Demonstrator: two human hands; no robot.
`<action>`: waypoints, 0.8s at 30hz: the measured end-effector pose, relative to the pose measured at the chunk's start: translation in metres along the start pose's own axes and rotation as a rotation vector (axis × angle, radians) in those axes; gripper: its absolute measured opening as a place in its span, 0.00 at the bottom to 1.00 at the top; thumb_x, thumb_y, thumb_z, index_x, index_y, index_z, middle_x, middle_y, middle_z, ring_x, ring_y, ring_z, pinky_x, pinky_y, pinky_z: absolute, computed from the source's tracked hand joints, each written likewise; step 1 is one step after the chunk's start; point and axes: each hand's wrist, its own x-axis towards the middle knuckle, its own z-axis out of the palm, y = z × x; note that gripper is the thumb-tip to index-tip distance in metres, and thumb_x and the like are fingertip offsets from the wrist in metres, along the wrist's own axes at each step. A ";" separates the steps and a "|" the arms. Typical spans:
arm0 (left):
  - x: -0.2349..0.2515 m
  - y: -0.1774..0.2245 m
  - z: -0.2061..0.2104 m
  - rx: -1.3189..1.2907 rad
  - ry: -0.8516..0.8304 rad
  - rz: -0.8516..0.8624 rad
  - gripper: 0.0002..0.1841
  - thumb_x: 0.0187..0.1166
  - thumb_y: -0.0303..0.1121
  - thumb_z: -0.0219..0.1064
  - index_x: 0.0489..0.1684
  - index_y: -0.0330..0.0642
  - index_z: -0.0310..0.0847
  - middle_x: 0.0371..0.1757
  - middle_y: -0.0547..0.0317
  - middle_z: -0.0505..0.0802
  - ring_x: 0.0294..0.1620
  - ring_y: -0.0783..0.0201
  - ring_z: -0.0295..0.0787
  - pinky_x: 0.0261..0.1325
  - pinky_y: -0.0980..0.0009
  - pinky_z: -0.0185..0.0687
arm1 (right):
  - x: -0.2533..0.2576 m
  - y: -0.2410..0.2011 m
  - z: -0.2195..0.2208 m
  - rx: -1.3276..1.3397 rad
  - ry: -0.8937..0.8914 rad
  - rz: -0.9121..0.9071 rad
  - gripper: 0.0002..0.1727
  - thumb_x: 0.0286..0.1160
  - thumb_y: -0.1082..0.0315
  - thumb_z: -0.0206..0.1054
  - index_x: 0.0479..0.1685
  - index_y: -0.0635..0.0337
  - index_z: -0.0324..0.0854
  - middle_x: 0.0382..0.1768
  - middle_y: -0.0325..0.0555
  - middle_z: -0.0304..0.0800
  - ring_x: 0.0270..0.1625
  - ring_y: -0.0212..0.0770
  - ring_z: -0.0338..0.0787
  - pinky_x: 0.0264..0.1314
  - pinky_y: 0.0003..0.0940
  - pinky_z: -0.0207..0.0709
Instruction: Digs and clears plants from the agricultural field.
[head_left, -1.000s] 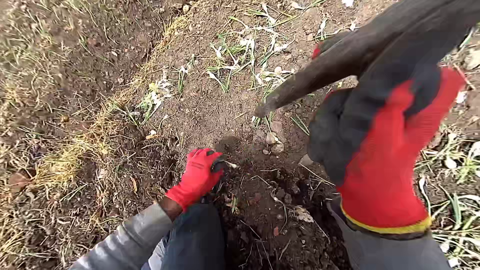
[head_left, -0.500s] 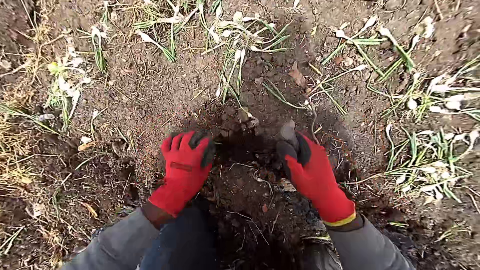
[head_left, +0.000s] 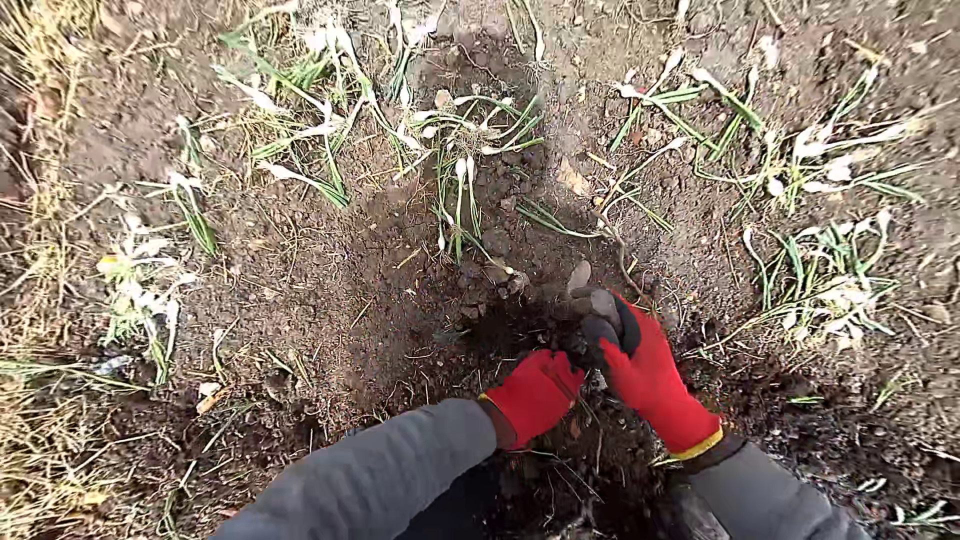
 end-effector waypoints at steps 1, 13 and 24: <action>-0.010 -0.003 -0.006 -0.037 -0.024 -0.034 0.27 0.80 0.23 0.64 0.82 0.37 0.72 0.74 0.27 0.80 0.76 0.31 0.77 0.75 0.36 0.75 | -0.002 0.000 0.002 0.010 0.004 0.025 0.33 0.73 0.49 0.61 0.78 0.56 0.75 0.51 0.46 0.92 0.48 0.37 0.92 0.51 0.47 0.87; -0.158 -0.087 -0.061 -0.923 0.781 -0.455 0.20 0.79 0.23 0.59 0.70 0.36 0.80 0.58 0.48 0.92 0.55 0.58 0.92 0.61 0.57 0.90 | 0.010 -0.006 -0.008 -0.006 -0.060 0.334 0.33 0.81 0.55 0.64 0.83 0.62 0.70 0.68 0.63 0.84 0.72 0.56 0.84 0.79 0.56 0.72; 0.002 -0.082 -0.066 -0.672 0.878 -0.582 0.26 0.83 0.54 0.68 0.61 0.38 0.88 0.57 0.36 0.92 0.61 0.41 0.89 0.68 0.35 0.78 | -0.014 -0.001 0.020 0.160 0.061 0.336 0.35 0.73 0.47 0.72 0.81 0.49 0.73 0.55 0.52 0.92 0.58 0.49 0.92 0.64 0.56 0.83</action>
